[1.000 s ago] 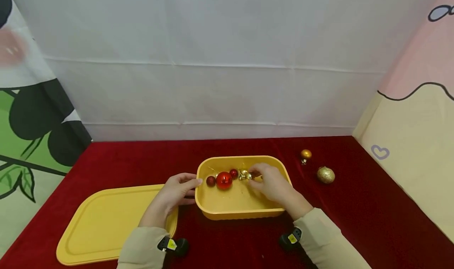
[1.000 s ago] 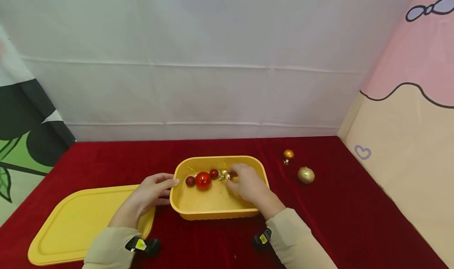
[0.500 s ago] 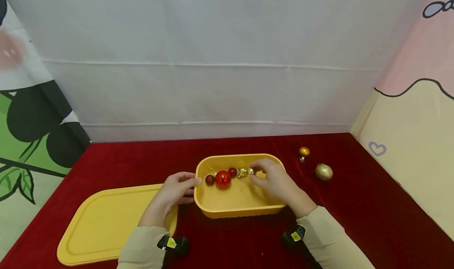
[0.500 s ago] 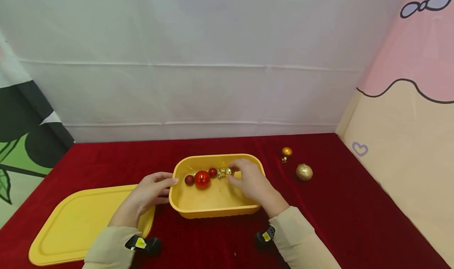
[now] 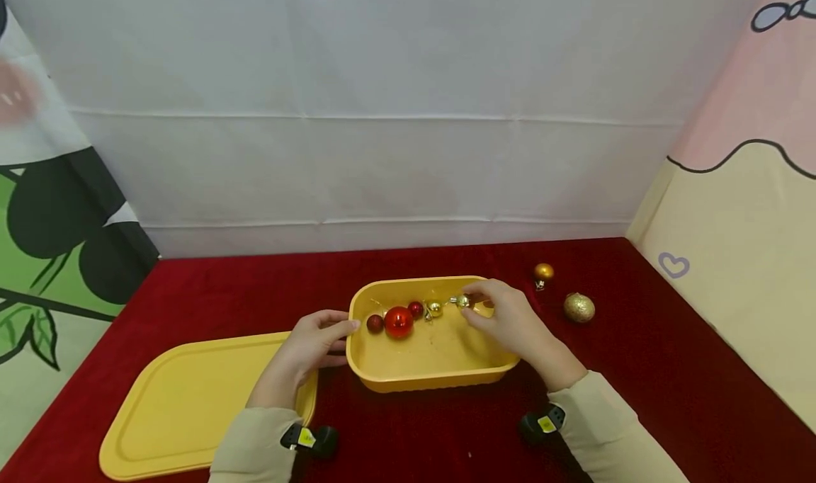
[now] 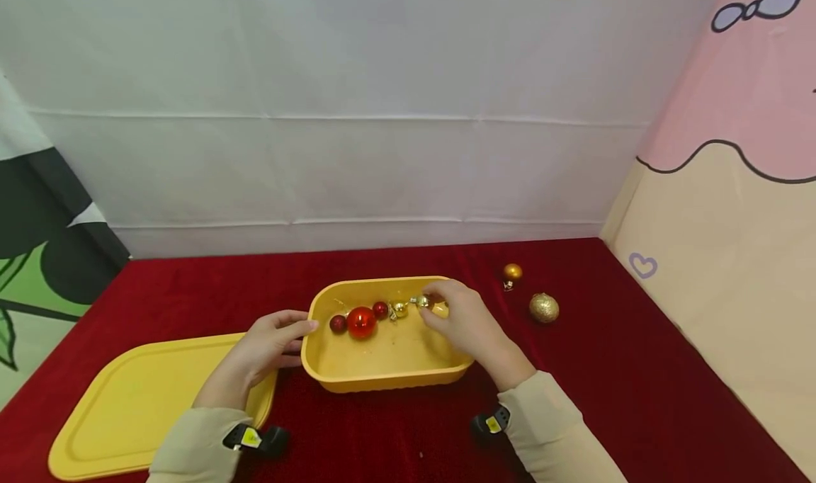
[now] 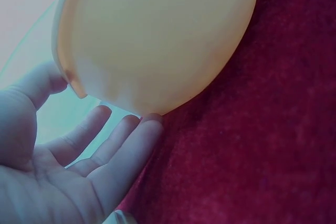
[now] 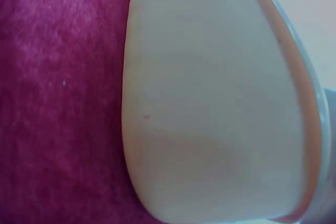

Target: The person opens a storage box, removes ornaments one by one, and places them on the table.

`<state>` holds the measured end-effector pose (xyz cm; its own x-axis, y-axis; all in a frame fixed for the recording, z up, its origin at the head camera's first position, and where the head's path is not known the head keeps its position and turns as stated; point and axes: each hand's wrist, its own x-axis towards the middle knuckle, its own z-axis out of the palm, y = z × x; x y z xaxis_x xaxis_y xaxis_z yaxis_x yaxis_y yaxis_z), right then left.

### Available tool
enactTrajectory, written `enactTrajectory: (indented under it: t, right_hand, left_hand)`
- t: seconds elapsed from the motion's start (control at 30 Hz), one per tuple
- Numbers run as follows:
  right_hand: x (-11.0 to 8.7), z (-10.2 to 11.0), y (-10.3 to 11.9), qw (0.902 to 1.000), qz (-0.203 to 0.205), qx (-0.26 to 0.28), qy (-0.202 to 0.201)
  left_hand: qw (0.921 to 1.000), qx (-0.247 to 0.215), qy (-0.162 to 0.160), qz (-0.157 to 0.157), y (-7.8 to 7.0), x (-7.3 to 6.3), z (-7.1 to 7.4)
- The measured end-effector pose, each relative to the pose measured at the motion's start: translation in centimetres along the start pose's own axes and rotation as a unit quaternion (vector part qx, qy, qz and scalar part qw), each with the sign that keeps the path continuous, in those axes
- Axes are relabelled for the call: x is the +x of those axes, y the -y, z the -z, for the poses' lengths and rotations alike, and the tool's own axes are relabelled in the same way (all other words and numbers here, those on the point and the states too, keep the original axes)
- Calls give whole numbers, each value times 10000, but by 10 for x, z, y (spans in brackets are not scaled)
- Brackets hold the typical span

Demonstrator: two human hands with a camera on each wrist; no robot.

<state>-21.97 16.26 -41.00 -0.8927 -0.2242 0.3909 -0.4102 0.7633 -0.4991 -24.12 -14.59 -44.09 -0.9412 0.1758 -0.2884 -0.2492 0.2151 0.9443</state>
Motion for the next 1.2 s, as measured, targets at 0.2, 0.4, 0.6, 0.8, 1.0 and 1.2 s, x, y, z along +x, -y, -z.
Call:
enactTrajectory:
  t: [0.2, 0.4, 0.6, 0.8, 1.0, 1.2]
  right_hand:
    - [0, 4, -3, 9999, -84, 112, -51]
    - [-3, 10, -7, 9995, -113, 188, -234]
    - [-7, 18, -14, 9985, -49, 197, -513]
    - [-12, 24, -22, 9971, -87, 293, -695]
    - [-14, 31, -30, 9963, -127, 319, -794]
    - [-17, 39, -38, 9950, -398, 257, -878]
  left_hand:
    - [10000, 6, -27, -27, 0, -1, 2]
    - [10000, -14, -2, -27, -1, -1, 3]
    - [10000, -39, 10, -35, -2, -1, 2]
    - [10000, -51, 41, -29, 0, 0, 2]
    - [9999, -108, 32, -1, 1, 1, 1]
    - [10000, -85, 19, 6, 1, 1, 0]
